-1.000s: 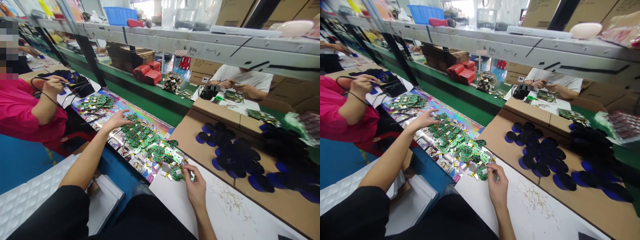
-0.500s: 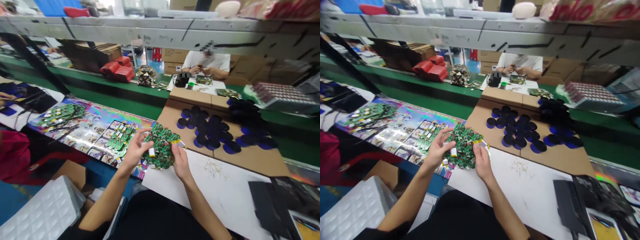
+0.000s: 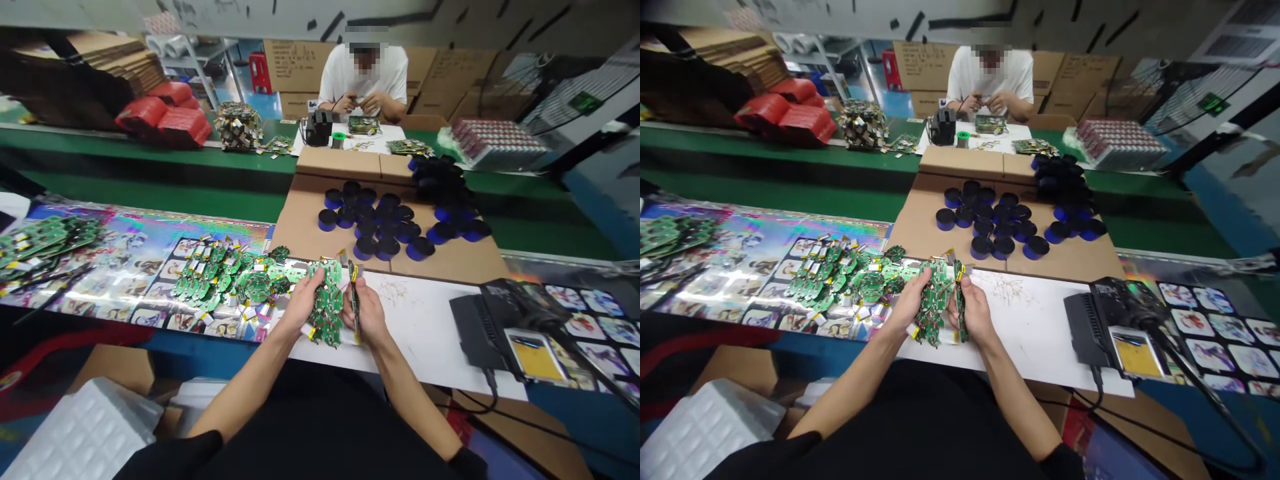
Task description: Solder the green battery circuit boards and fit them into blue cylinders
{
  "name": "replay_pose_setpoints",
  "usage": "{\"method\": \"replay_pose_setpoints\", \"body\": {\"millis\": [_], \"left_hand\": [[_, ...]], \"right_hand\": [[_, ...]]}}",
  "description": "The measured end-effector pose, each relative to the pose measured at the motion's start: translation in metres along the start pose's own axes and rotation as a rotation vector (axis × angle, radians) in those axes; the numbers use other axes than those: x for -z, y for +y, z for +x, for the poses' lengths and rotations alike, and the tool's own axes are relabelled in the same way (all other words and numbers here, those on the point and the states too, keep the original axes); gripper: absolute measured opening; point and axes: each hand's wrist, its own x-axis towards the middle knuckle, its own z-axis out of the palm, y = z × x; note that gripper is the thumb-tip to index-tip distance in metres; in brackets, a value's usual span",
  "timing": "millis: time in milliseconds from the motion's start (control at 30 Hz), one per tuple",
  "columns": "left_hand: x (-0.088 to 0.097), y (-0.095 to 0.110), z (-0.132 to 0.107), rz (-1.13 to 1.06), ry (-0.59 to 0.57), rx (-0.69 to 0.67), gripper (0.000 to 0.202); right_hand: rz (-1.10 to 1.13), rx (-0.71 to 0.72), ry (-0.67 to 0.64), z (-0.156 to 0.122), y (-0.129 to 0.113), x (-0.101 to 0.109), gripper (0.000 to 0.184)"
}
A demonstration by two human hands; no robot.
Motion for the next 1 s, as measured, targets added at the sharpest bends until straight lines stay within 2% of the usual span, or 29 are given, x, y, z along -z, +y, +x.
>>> {"method": "replay_pose_setpoints", "body": {"millis": [67, 200, 267, 400, 500, 567, 667, 733, 867, 1000], "left_hand": [[0.000, -0.003, 0.001, -0.011, 0.007, 0.014, 0.062], [0.010, -0.001, 0.003, 0.117, 0.116, -0.151, 0.060], [0.015, 0.001, 0.005, 0.165, 0.113, -0.199, 0.059], [0.024, 0.005, 0.007, 0.175, 0.135, -0.196, 0.053], [0.026, 0.010, 0.006, 0.196, 0.227, -0.243, 0.053], [0.022, 0.013, 0.003, 0.228, 0.255, -0.314, 0.057], [0.011, 0.013, -0.001, 0.274, 0.264, -0.387, 0.064], [0.005, 0.010, 0.000, 0.286, 0.263, -0.375, 0.068], [-0.001, 0.002, 0.005, 0.201, 0.202, -0.243, 0.071], [-0.004, 0.001, 0.008, -0.046, 0.031, -0.041, 0.070]], "right_hand": [[-0.097, 0.001, 0.006, -0.001, 0.003, 0.006, 0.072], [-0.300, 0.087, 0.048, 0.000, 0.005, 0.027, 0.064], [-0.416, 0.105, 0.020, 0.002, 0.002, 0.038, 0.058], [-0.774, 0.114, -0.097, 0.002, -0.012, 0.049, 0.043], [-0.856, 0.170, -0.029, -0.005, -0.029, 0.049, 0.035], [-0.796, 0.230, 0.046, -0.012, -0.039, 0.042, 0.036], [-0.579, 0.195, -0.022, -0.021, -0.041, 0.018, 0.047], [-0.449, 0.195, 0.004, -0.022, -0.032, -0.001, 0.049], [-0.226, 0.200, 0.142, -0.012, -0.008, -0.028, 0.050], [0.037, 0.004, 0.078, -0.005, 0.003, -0.035, 0.063]]}}
